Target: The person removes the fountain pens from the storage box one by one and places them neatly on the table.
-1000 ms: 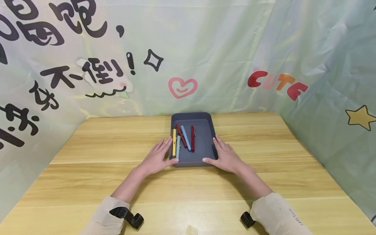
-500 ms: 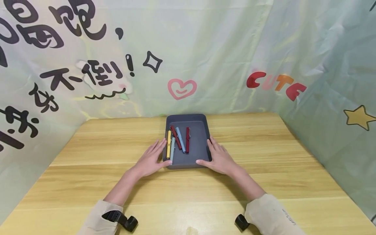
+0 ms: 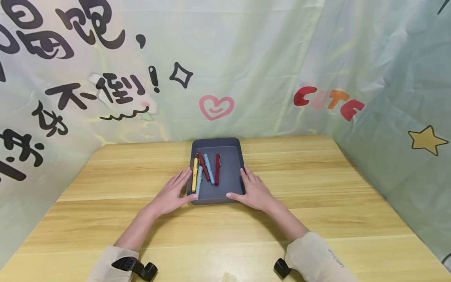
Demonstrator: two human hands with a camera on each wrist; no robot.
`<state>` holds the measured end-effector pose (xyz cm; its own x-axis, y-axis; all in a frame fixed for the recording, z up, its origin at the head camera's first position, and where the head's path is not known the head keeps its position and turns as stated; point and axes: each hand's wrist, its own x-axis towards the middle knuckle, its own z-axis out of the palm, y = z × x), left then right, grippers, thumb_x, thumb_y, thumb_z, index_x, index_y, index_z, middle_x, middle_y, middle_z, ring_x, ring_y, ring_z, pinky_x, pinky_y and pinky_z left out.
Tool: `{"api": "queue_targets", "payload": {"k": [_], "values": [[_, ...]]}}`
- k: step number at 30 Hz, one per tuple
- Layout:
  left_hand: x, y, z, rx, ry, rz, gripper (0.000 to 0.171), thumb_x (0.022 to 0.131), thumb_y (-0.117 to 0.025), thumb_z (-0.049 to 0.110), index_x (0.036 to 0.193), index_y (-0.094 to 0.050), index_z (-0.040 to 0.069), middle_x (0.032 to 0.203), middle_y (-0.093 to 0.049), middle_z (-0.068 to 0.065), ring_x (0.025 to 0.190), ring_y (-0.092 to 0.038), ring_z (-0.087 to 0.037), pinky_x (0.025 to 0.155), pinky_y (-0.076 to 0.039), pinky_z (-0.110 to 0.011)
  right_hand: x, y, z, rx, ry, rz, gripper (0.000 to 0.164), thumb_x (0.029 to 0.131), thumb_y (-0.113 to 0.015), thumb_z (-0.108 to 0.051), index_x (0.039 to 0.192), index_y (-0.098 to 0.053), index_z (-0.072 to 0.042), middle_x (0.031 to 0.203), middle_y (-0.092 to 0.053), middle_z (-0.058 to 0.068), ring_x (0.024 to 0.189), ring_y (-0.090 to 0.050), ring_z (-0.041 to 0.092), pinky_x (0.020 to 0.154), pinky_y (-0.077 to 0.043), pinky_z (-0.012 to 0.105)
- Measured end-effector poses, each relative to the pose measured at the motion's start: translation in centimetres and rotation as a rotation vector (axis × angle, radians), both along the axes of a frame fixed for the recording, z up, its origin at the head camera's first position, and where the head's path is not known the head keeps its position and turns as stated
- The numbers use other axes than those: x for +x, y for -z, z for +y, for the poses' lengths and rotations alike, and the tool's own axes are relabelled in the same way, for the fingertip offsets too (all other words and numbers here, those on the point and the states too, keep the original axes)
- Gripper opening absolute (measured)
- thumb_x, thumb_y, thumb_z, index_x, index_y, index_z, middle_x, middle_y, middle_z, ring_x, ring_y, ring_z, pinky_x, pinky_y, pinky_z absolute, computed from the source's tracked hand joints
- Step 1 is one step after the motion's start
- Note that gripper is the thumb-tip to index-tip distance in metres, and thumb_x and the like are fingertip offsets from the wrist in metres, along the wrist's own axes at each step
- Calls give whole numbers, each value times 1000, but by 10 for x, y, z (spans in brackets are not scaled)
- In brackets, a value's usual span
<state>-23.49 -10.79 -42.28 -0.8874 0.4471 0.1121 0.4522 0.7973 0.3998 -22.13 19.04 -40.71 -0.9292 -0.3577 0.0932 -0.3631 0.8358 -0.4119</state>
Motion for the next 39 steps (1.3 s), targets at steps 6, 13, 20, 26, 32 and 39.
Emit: {"api": "queue_targets", "payload": {"k": [6, 13, 20, 26, 32, 39], "values": [[1, 1, -9, 10, -6, -3, 89, 84, -48, 63, 149, -9, 16, 153, -6, 1, 137, -4, -26, 108, -6, -45, 0, 0, -9, -22, -1, -13, 100, 79, -55, -64, 144, -18, 3, 151, -6, 16, 131, -19, 41, 102, -20, 57], [3, 1, -20, 18, -12, -3, 88, 84, -49, 62, 149, -11, 16, 153, -7, 0, 137, -5, -27, 108, -8, -47, 0, 1, -19, -39, -5, -27, 101, 79, -54, -65, 145, -18, 3, 152, -5, 15, 131, -19, 41, 101, -20, 57], [5, -1, -31, 18, -13, -10, 88, 85, -49, 62, 149, -11, 16, 153, -7, 0, 137, -6, -26, 107, -8, -47, 2, 1, -30, -44, -6, -33, 102, 78, -54, -67, 145, -18, 2, 152, -4, 15, 132, -18, 41, 101, -21, 57], [7, -4, -39, 31, -15, -30, 87, 85, -51, 59, 149, -12, 15, 153, -5, 1, 137, -5, -27, 107, -8, -47, 3, -1, -40, -45, 6, -40, 103, 77, -53, -68, 145, -19, 2, 152, -5, 14, 131, -19, 42, 101, -22, 56], [8, -4, -48, 42, -3, -33, 87, 85, -52, 58, 149, -12, 15, 153, -7, -2, 137, -6, -27, 107, -9, -49, 5, -1, -48, -48, 14, -36, 102, 77, -53, -68, 144, -21, 2, 152, -4, 14, 131, -19, 42, 101, -22, 56], [8, -3, -59, 66, 9, -33, 87, 84, -52, 59, 149, -13, 15, 153, -9, -4, 137, -8, -28, 105, -13, -53, 7, 1, -58, -61, 28, -36, 102, 77, -54, -68, 144, -22, 1, 152, -4, 14, 130, -19, 44, 100, -22, 58]]}}
